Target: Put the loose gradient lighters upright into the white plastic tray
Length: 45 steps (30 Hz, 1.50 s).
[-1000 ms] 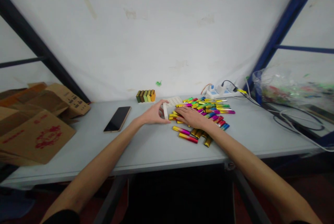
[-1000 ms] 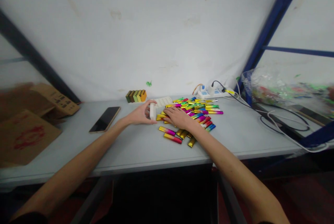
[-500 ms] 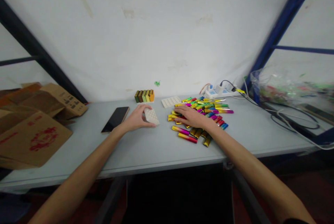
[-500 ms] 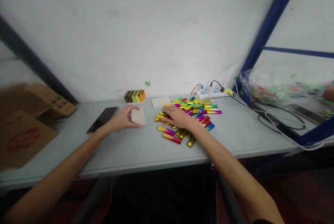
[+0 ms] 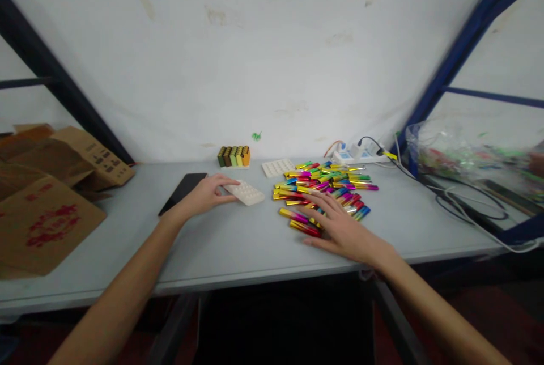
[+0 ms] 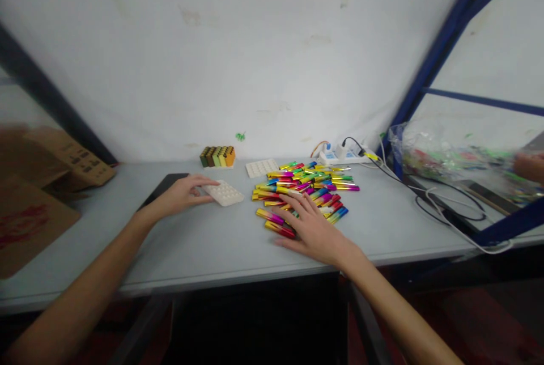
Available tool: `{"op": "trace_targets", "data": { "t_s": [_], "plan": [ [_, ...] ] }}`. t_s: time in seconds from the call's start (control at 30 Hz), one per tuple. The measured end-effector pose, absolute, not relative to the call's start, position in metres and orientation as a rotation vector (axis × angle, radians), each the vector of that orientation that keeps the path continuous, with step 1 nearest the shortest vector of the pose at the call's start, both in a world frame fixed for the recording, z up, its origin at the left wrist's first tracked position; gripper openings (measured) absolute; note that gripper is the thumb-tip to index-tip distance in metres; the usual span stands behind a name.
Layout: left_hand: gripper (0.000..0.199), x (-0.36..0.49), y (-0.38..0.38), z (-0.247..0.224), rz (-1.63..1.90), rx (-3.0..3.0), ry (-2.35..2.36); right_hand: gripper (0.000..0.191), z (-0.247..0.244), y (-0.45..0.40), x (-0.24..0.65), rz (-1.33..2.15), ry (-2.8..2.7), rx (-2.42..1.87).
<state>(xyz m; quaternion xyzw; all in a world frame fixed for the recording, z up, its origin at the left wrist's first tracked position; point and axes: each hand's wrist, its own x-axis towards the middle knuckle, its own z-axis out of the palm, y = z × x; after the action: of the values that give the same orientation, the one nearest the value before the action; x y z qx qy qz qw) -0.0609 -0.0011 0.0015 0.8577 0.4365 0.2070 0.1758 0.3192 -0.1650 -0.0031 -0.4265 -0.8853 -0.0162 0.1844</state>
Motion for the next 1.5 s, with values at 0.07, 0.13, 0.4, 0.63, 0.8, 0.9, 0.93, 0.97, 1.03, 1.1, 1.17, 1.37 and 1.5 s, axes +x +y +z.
{"op": "trace_targets", "data": {
  "t_s": [0.07, 0.13, 0.4, 0.63, 0.8, 0.9, 0.93, 0.97, 1.03, 1.1, 1.17, 1.37, 1.5],
  "plan": [
    [0.073, -0.060, -0.001, 0.002, 0.566, 2.472, 1.229, 0.067, -0.015, -0.179, 0.321, -0.118, -2.475, -1.271],
    [0.075, -0.059, -0.001, 0.001, 0.548, 2.509, 1.233, 0.066, -0.022, -0.183, 0.323, -0.156, -2.467, -1.315],
    [0.070, -0.056, -0.005, 0.003, 0.440, 2.545, 1.262, 0.063, -0.023, -0.152, 0.316, -0.213, -2.471, -1.362],
    [0.063, -0.049, -0.010, 0.005, 0.342, 2.513, 1.254, 0.061, -0.020, -0.128, 0.305, -0.260, -2.428, -1.331],
    [0.060, -0.044, -0.013, 0.007, 0.342, 2.522, 1.234, 0.062, -0.013, -0.117, 0.303, -0.243, -2.447, -1.331],
    [0.057, -0.043, -0.013, 0.005, 0.357, 2.542, 1.225, 0.064, -0.012, -0.111, 0.305, -0.251, -2.438, -1.340],
    [0.056, -0.042, -0.014, 0.004, 0.355, 2.545, 1.223, 0.064, -0.012, -0.108, 0.305, -0.261, -2.436, -1.342],
    [0.055, -0.042, -0.014, 0.004, 0.350, 2.545, 1.223, 0.063, -0.012, -0.106, 0.305, -0.272, -2.437, -1.342],
    [0.055, -0.041, -0.014, 0.002, 0.342, 2.540, 1.230, 0.061, -0.013, -0.100, 0.305, -0.288, -2.443, -1.331],
    [0.055, -0.041, -0.014, 0.001, 0.346, 2.540, 1.243, 0.058, -0.013, -0.094, 0.304, -0.288, -2.449, -1.309],
    [0.056, -0.040, -0.014, -0.001, 0.352, 2.541, 1.248, 0.054, -0.012, -0.089, 0.302, -0.280, -2.448, -1.286],
    [0.060, -0.040, -0.014, -0.001, 0.308, 2.531, 1.262, 0.042, 0.005, -0.090, 0.323, -0.180, -2.230, -1.248],
    [0.058, -0.038, -0.015, 0.001, 0.304, 2.525, 1.269, 0.032, 0.020, -0.111, 0.360, -0.092, -2.053, -1.319]
  ]
}}
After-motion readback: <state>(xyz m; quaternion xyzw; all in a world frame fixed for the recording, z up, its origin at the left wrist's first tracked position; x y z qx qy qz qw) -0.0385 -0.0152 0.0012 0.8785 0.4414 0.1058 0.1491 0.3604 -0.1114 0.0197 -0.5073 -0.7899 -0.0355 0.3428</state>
